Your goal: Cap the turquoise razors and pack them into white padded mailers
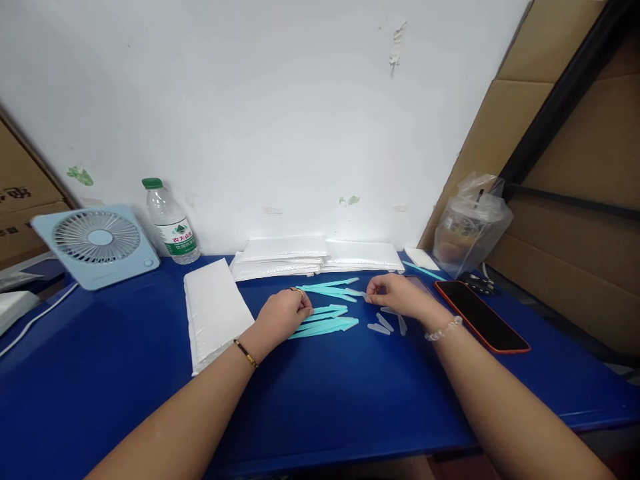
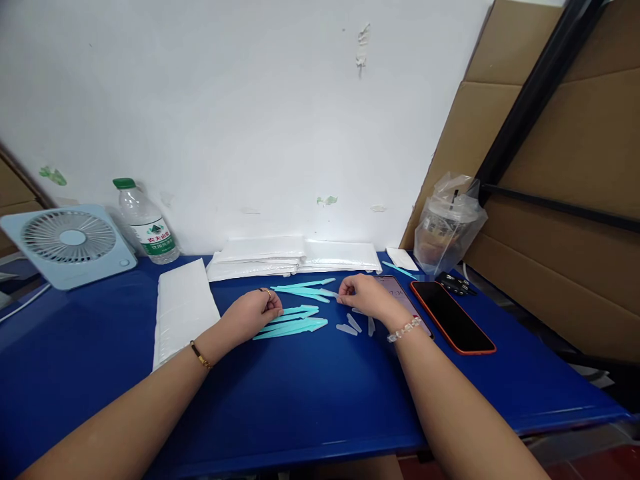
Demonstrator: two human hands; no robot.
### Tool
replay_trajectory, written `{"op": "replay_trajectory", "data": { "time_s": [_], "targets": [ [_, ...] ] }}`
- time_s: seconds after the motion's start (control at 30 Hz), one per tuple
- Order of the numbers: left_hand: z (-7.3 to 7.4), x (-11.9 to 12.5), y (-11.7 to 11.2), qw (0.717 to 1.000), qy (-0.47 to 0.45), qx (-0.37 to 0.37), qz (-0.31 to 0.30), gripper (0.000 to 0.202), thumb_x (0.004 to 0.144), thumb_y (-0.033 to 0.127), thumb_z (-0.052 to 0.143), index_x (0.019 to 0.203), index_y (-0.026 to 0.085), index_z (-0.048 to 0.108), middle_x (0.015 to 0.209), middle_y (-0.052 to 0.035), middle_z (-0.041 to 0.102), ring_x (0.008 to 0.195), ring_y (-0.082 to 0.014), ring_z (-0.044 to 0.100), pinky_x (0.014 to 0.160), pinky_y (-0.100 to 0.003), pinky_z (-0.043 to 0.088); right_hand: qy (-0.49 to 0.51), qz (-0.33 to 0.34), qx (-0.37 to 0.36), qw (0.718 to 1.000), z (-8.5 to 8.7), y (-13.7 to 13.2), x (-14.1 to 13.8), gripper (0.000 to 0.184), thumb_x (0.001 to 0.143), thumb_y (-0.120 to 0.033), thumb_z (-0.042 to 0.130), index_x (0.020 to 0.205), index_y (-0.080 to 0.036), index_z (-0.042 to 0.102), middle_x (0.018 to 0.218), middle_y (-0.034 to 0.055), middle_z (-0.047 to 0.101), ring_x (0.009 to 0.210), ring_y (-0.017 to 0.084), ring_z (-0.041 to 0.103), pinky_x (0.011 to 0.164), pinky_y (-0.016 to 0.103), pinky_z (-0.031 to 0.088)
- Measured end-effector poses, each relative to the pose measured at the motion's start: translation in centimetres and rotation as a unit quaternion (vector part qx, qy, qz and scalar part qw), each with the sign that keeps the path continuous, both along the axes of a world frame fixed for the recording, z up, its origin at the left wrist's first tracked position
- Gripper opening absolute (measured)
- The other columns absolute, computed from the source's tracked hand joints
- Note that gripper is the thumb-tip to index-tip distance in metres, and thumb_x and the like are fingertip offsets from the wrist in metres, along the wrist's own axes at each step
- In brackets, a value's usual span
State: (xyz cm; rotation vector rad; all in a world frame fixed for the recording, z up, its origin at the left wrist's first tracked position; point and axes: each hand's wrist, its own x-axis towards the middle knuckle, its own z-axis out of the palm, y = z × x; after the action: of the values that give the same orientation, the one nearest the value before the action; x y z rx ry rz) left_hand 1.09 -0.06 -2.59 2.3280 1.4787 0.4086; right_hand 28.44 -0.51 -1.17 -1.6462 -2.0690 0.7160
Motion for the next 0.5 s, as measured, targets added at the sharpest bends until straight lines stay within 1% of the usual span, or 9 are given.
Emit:
{"op": "replay_trajectory", "data": {
  "time_s": [0.1, 0.17, 0.3, 0.5],
  "targets": [
    [0.3, 0.0, -0.1, 1.000, -0.008, 0.014, -0.001, 0.013, 0.079, 0.030, 0.051, 0.075, 0.021, 0.061, 0.078, -0.0006, 0.063, 0.073, -0.0166, 0.057, 0.058, -0.026, 0.036, 0.092, 0.027, -0.034, 0.995, 0.3, -0.1, -0.2, 0.021, 0.075, -0.039, 0.062, 0.081, -0.019, 0.066, 0.067, 0.0018, 0.063, 0.056, 0.012, 0.055, 0.052, 0.025, 0.044],
    [0.5, 0.0, -0.1, 1.000, -0.014, 0.022, -0.001, 0.013, 0.080, 0.030, 0.051, 0.075, 0.022, 0.060, 0.078, -0.0002, 0.062, 0.073, -0.0167, 0.057, 0.059, -0.026, 0.036, 0.131, 0.043, -0.049, 0.989, 0.4, -0.3, -0.5, 0.026, 0.075, -0.043, 0.062, 0.084, -0.019, 0.067, 0.069, 0.0016, 0.062, 0.057, 0.011, 0.054, 0.053, 0.025, 0.045],
    [0.6, 0.1, -0.2, 0.999, -0.022, 0.033, 0.003, 0.014, 0.080, 0.031, 0.051, 0.075, 0.022, 0.059, 0.078, -0.0001, 0.062, 0.072, -0.0165, 0.056, 0.059, -0.026, 0.036, 0.151, 0.066, -0.058, 0.985, 0.5, -0.5, -1.1, 0.030, 0.074, -0.046, 0.062, 0.086, -0.019, 0.069, 0.071, 0.0022, 0.063, 0.059, 0.012, 0.054, 0.055, 0.026, 0.046],
    [0.3, 0.2, -0.1, 0.999, -0.040, 0.031, -0.005, 0.013, 0.080, 0.031, 0.051, 0.075, 0.022, 0.059, 0.077, 0.0009, 0.062, 0.071, -0.0153, 0.056, 0.057, -0.025, 0.035, 0.144, 0.078, -0.055, 0.985, 0.3, -0.6, -1.9, 0.027, 0.074, -0.043, 0.063, 0.085, -0.019, 0.070, 0.067, 0.0015, 0.062, 0.056, 0.011, 0.053, 0.054, 0.024, 0.044]
  ]
}}
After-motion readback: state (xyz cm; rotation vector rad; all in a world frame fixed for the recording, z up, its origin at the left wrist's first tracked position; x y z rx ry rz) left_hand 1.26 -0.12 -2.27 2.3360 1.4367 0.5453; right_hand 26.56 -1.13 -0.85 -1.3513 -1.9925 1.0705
